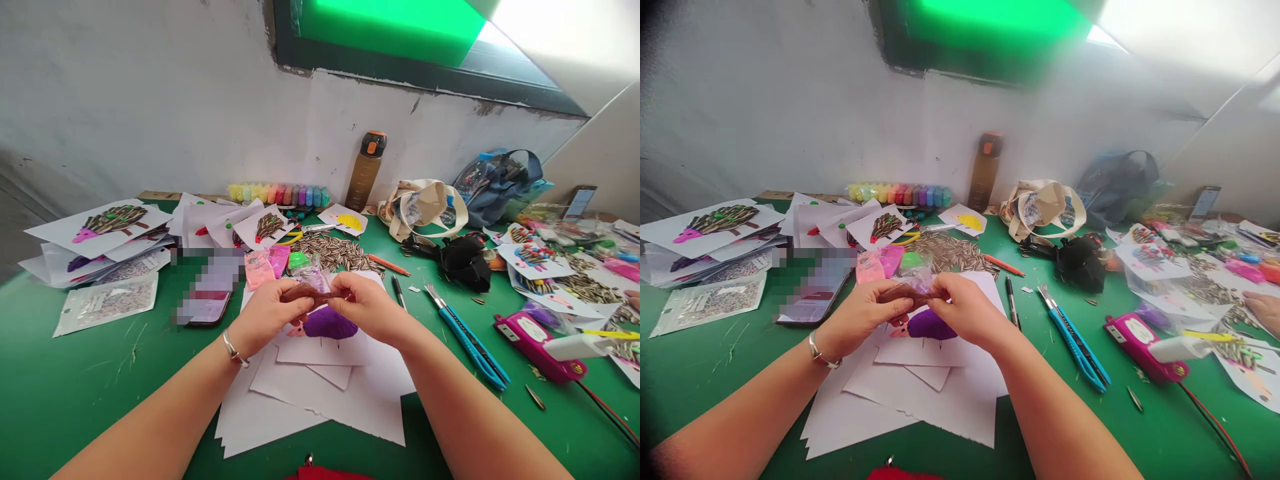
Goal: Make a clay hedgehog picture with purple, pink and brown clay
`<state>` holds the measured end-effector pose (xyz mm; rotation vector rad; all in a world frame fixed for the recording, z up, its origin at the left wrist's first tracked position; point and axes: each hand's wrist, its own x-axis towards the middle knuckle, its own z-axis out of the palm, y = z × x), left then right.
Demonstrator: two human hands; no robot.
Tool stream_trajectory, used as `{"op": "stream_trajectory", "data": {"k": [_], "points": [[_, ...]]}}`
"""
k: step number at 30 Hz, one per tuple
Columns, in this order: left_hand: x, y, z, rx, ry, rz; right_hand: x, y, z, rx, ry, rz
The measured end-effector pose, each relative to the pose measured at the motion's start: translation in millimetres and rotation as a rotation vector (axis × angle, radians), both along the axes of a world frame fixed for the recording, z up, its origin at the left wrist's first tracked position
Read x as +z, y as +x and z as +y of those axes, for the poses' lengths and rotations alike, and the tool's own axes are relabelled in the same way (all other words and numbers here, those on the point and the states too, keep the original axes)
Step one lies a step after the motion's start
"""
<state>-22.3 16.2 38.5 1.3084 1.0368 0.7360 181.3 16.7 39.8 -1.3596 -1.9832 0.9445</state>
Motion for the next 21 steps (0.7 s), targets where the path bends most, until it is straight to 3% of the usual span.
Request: {"op": "stream_trajectory", "data": {"k": [5, 11, 18, 21], "points": [[-1.4, 0, 0, 0.017, -0.012, -0.014, -1.9, 1, 2, -0.056, -0.102, 0.116], [1.0, 0, 1, 0.058, -0.010, -0.001, 4.6, 6, 4, 0.058, -0.309, 0.408], [-0.1, -3, 4, 0.160, -0.075, -0.034, -2.3, 13, 15, -0.182, -0.285, 0.663], [-1.5, -4, 4, 0.197, -0.063, -0.056, -2.5, 11, 16, -0.188, -0.314, 0.696]]}}
